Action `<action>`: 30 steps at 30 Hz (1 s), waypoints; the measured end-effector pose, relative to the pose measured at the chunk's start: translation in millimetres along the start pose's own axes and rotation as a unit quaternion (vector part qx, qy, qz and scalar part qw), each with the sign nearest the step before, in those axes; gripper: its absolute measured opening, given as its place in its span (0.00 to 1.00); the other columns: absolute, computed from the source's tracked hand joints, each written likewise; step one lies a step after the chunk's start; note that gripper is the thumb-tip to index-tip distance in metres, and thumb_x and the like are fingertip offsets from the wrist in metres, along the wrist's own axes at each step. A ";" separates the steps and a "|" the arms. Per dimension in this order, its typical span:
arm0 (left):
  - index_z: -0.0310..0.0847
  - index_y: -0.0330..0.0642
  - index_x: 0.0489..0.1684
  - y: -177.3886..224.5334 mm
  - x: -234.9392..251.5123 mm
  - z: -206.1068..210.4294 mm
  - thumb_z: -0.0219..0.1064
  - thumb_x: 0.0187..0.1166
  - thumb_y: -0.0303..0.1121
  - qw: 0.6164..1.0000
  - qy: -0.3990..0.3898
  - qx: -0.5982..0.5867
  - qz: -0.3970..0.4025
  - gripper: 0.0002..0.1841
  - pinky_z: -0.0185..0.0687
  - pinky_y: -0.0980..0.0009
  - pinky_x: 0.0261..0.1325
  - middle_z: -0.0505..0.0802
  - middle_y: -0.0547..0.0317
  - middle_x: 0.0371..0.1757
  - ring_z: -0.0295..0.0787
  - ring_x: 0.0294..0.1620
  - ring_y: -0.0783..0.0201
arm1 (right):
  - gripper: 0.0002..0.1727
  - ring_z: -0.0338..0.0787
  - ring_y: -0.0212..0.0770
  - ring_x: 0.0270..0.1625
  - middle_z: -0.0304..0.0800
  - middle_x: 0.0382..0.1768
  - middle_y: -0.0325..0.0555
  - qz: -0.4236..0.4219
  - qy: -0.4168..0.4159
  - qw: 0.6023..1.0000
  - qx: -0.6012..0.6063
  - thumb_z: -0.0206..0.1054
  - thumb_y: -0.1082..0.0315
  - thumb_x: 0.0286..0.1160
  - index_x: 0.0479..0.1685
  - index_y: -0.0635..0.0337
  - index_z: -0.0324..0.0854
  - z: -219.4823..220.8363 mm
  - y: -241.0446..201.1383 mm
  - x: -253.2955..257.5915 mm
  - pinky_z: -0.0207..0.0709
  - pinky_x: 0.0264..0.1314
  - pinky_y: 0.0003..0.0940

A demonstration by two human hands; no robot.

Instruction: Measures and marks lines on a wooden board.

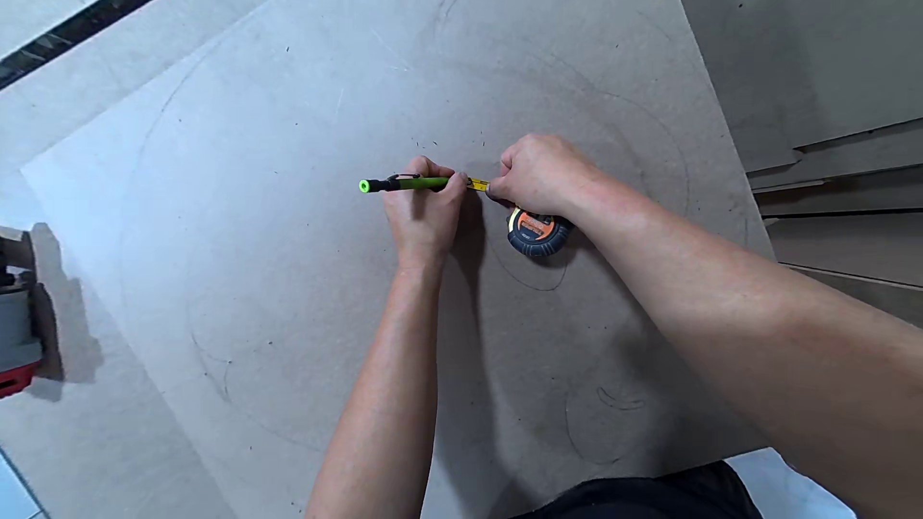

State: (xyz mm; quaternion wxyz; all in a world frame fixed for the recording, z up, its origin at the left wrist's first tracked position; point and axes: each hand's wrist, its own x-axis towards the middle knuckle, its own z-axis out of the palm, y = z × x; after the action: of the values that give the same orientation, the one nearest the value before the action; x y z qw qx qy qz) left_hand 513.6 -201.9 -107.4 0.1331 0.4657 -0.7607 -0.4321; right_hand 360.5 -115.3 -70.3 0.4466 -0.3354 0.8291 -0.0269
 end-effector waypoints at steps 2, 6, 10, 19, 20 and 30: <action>0.86 0.48 0.29 -0.4 0.2 0.8 0.79 0.69 0.36 1.000 -0.001 -0.009 -0.003 0.07 0.79 0.70 0.28 0.91 0.67 0.25 0.85 0.24 0.73 | 0.21 0.89 0.49 0.37 0.88 0.28 0.44 -0.003 -0.001 1.000 0.001 0.65 0.43 0.80 0.26 0.48 0.84 0.3 0.5 0.7 0.77 0.35 0.56; 0.85 0.48 0.29 -1.1 -0.5 1.6 0.77 0.70 0.35 1.000 -0.002 0.000 0.022 0.07 0.79 0.72 0.29 0.90 0.68 0.25 0.85 0.24 0.75 | 0.21 0.90 0.48 0.36 0.89 0.28 0.44 -0.001 0.004 1.000 0.005 0.66 0.44 0.79 0.26 0.48 0.85 1.4 1.4 1.1 0.78 0.35 0.57; 0.84 0.48 0.29 -1.0 -0.7 1.6 0.76 0.71 0.36 0.999 -0.005 0.023 0.030 0.06 0.79 0.72 0.29 0.90 0.68 0.25 0.84 0.23 0.75 | 0.21 0.89 0.50 0.37 0.87 0.29 0.46 -0.011 0.006 1.000 -0.008 0.65 0.43 0.80 0.27 0.49 0.85 0.9 1.0 -0.1 0.77 0.35 0.56; 0.84 0.48 0.27 -3.4 1.5 2.1 0.76 0.70 0.35 0.999 -0.002 0.011 0.036 0.07 0.78 0.73 0.29 0.90 0.69 0.24 0.85 0.24 0.76 | 0.21 0.89 0.48 0.36 0.88 0.28 0.44 -0.008 0.007 1.000 -0.006 0.66 0.44 0.79 0.26 0.48 0.84 0.9 0.9 1.3 0.77 0.34 0.56; 0.84 0.49 0.27 -2.9 1.2 2.1 0.76 0.70 0.35 0.999 -0.002 0.014 0.034 0.07 0.78 0.73 0.29 0.90 0.69 0.24 0.84 0.24 0.76 | 0.21 0.89 0.48 0.36 0.87 0.28 0.45 -0.009 0.007 1.000 -0.008 0.66 0.44 0.80 0.26 0.49 0.84 0.9 0.7 1.1 0.77 0.35 0.56; 0.83 0.49 0.25 -4.2 -4.7 1.6 0.76 0.70 0.34 0.999 0.008 0.013 0.036 0.07 0.77 0.74 0.27 0.89 0.70 0.23 0.84 0.23 0.77 | 0.21 0.90 0.48 0.36 0.89 0.28 0.43 -0.024 0.007 0.999 -0.028 0.65 0.43 0.80 0.26 0.48 0.85 2.5 0.4 -0.5 0.77 0.35 0.56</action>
State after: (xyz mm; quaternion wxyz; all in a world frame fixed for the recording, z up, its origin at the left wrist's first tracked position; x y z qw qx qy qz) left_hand 517.6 -198.0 -110.7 0.1482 0.4431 -0.7813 -0.4138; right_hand 362.4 -114.0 -71.6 0.4302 -0.3672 0.8245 -0.0169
